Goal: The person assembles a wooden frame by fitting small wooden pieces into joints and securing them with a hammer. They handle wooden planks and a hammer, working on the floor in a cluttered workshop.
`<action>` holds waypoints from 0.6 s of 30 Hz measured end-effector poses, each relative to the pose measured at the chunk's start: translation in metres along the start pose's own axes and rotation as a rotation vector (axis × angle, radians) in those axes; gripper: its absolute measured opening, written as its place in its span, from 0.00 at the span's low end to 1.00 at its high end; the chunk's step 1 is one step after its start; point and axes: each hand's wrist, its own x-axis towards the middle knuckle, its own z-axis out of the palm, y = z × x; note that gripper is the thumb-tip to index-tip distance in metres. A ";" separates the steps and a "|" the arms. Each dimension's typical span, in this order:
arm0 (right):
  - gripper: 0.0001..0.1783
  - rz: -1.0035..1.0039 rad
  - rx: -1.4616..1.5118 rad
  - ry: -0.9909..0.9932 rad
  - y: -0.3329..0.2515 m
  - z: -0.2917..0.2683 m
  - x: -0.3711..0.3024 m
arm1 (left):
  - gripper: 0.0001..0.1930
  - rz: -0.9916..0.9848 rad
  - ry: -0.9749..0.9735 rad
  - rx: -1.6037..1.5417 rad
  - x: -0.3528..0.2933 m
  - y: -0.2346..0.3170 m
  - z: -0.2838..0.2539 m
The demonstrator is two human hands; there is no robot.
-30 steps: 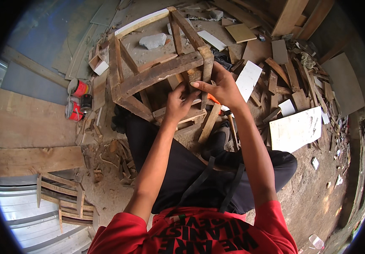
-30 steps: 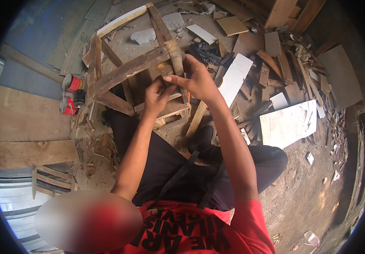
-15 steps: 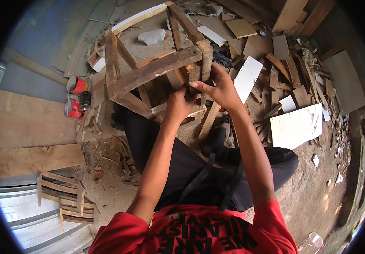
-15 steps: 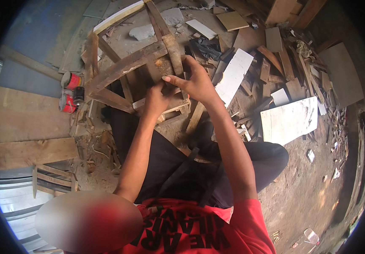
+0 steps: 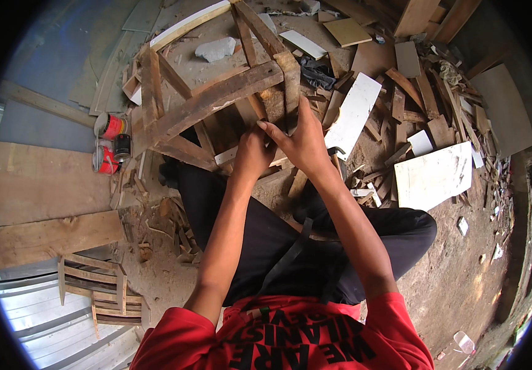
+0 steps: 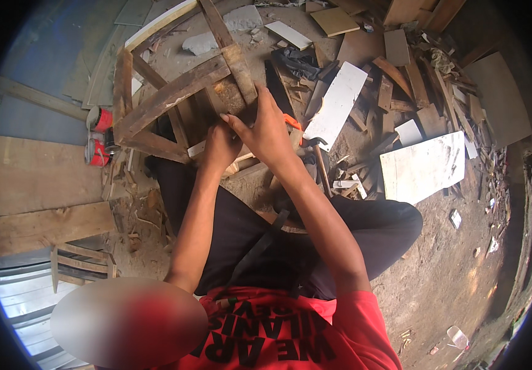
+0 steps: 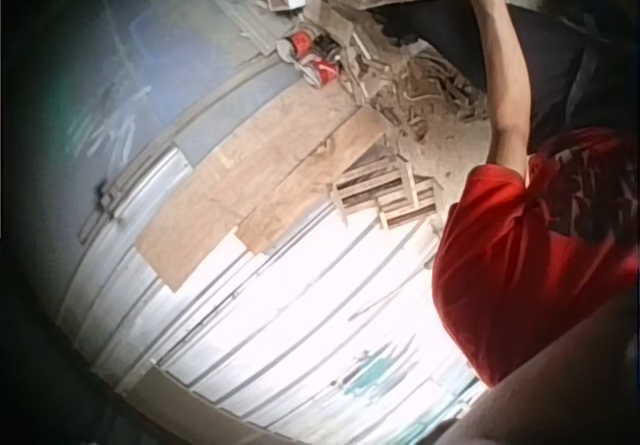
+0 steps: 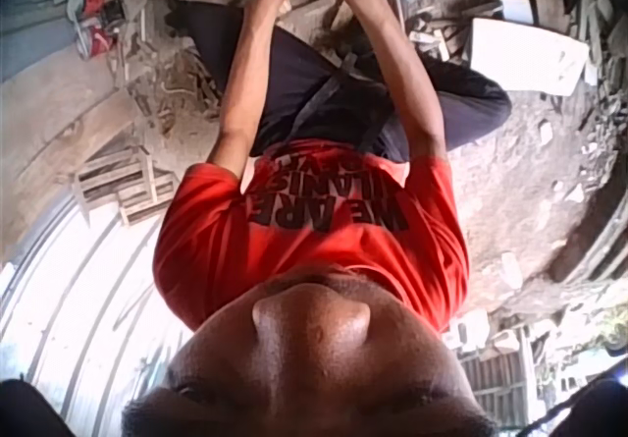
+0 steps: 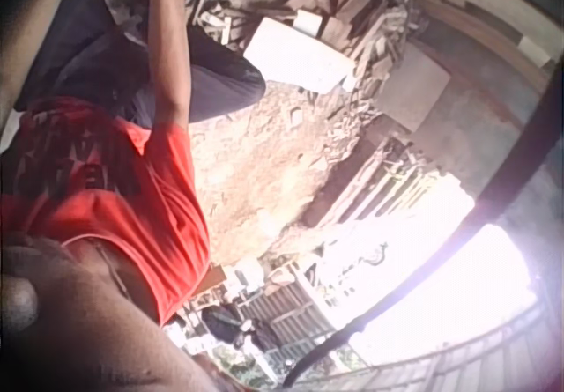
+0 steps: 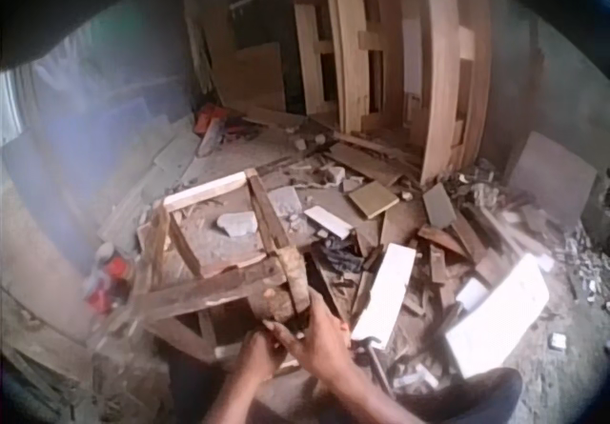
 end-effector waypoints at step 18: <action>0.53 -0.010 0.158 0.013 0.066 -0.001 -0.045 | 0.14 0.216 0.083 0.173 0.003 -0.011 -0.001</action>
